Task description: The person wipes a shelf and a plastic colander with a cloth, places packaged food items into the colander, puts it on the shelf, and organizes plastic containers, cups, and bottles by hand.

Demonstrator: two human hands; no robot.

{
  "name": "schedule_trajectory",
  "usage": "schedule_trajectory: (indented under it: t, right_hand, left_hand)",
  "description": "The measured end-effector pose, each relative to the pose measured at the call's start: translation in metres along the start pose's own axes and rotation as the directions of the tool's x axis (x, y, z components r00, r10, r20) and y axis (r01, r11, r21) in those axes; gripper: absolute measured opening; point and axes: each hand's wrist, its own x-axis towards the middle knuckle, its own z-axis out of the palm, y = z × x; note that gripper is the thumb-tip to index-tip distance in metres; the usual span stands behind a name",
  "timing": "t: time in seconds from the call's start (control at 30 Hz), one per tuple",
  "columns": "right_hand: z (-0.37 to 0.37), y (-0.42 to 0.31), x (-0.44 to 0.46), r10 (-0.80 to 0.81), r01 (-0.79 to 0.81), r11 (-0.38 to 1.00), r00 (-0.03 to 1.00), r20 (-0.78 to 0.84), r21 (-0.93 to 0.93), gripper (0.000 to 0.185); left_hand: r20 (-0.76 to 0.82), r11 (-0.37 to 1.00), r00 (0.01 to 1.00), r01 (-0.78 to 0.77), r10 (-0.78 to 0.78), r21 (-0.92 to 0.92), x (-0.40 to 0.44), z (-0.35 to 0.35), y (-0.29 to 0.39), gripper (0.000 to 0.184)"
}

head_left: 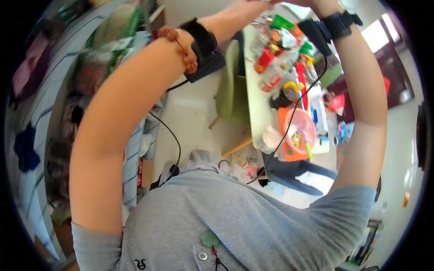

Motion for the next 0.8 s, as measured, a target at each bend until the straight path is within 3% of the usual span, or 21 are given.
schedule_trajectory:
  t: [0.03,0.1,0.13,0.2,0.23,0.27,0.3,0.33,0.37,0.43,0.5,0.57,0.6,0.7,0.8]
  right_hand:
    - [0.009,0.01,-0.032,0.149,-0.152,0.985,0.988,-0.042,-0.081,0.064]
    - [0.022,0.075,-0.065,0.129,-0.129,0.992,0.992,-0.019,-0.013,0.069]
    - [0.032,0.066,-0.094,0.271,-0.272,0.957,0.962,-0.031,-0.102,0.066]
    - [0.068,0.12,-0.126,0.226,-0.217,0.974,0.961,-0.162,0.07,0.057]
    - [0.095,0.154,-0.142,0.211,-0.179,0.972,0.949,-0.234,0.151,0.053]
    - [0.12,0.223,-0.145,0.209,-0.172,0.948,0.971,-0.116,0.267,0.062]
    - [0.136,0.201,-0.169,0.292,-0.256,0.94,0.945,-0.146,0.224,0.052]
    - [0.165,0.216,-0.19,0.323,-0.243,0.907,0.925,-0.199,0.344,0.054]
    - [0.197,0.233,-0.21,0.358,-0.217,0.865,0.898,-0.255,0.452,0.057]
    - [0.233,0.234,-0.249,0.565,-0.387,0.58,0.825,-0.011,0.717,0.061]
    - [0.286,0.248,-0.279,0.664,-0.424,0.435,0.747,0.035,0.794,0.052]
    - [0.299,0.219,-0.287,0.743,-0.452,0.329,0.666,0.069,0.829,0.054]
    - [0.319,0.237,-0.292,0.721,-0.446,0.333,0.688,0.081,0.831,0.055]
    - [0.355,0.267,-0.284,0.733,-0.365,0.289,0.679,0.041,0.885,0.054]
    - [0.358,0.287,-0.255,0.749,-0.207,0.203,0.662,-0.015,0.957,0.056]
  left_hand:
    - [0.052,0.999,0.998,0.034,-0.032,-0.03,0.002,0.025,-0.016,0.031]
    - [0.244,0.992,0.963,0.125,-0.115,-0.026,0.0,0.065,-0.046,0.04]
    - [0.224,0.978,0.955,0.205,-0.193,-0.029,-0.006,0.086,-0.054,0.04]
    - [0.213,0.931,0.911,0.364,-0.353,-0.014,-0.023,0.116,-0.057,0.04]
    - [0.251,0.929,0.899,0.371,-0.359,0.001,-0.026,0.126,-0.079,0.04]
    - [0.275,0.919,0.885,0.395,-0.375,-0.017,-0.032,0.135,-0.097,0.04]
    - [0.299,0.908,0.872,0.417,-0.388,-0.035,-0.038,0.144,-0.119,0.039]
    - [0.374,0.899,0.839,0.437,-0.395,-0.033,-0.04,0.152,-0.149,0.038]
    - [0.444,0.892,0.805,0.451,-0.393,-0.03,-0.043,0.16,-0.181,0.037]
    - [0.439,0.819,0.743,0.573,-0.505,-0.029,-0.062,0.182,-0.194,0.034]
    - [0.511,0.739,0.583,0.651,-0.632,0.171,-0.071,0.199,-0.213,0.044]
    - [0.553,0.723,0.547,0.672,-0.629,0.159,-0.084,0.217,-0.226,0.051]
    - [0.619,0.742,0.564,0.669,-0.546,0.045,-0.091,0.227,-0.247,0.056]
    - [0.351,0.722,0.637,0.656,-0.687,0.222,-0.108,0.264,-0.287,0.064]
    - [0.369,0.835,0.75,0.512,-0.548,0.2,-0.104,0.281,-0.339,0.068]
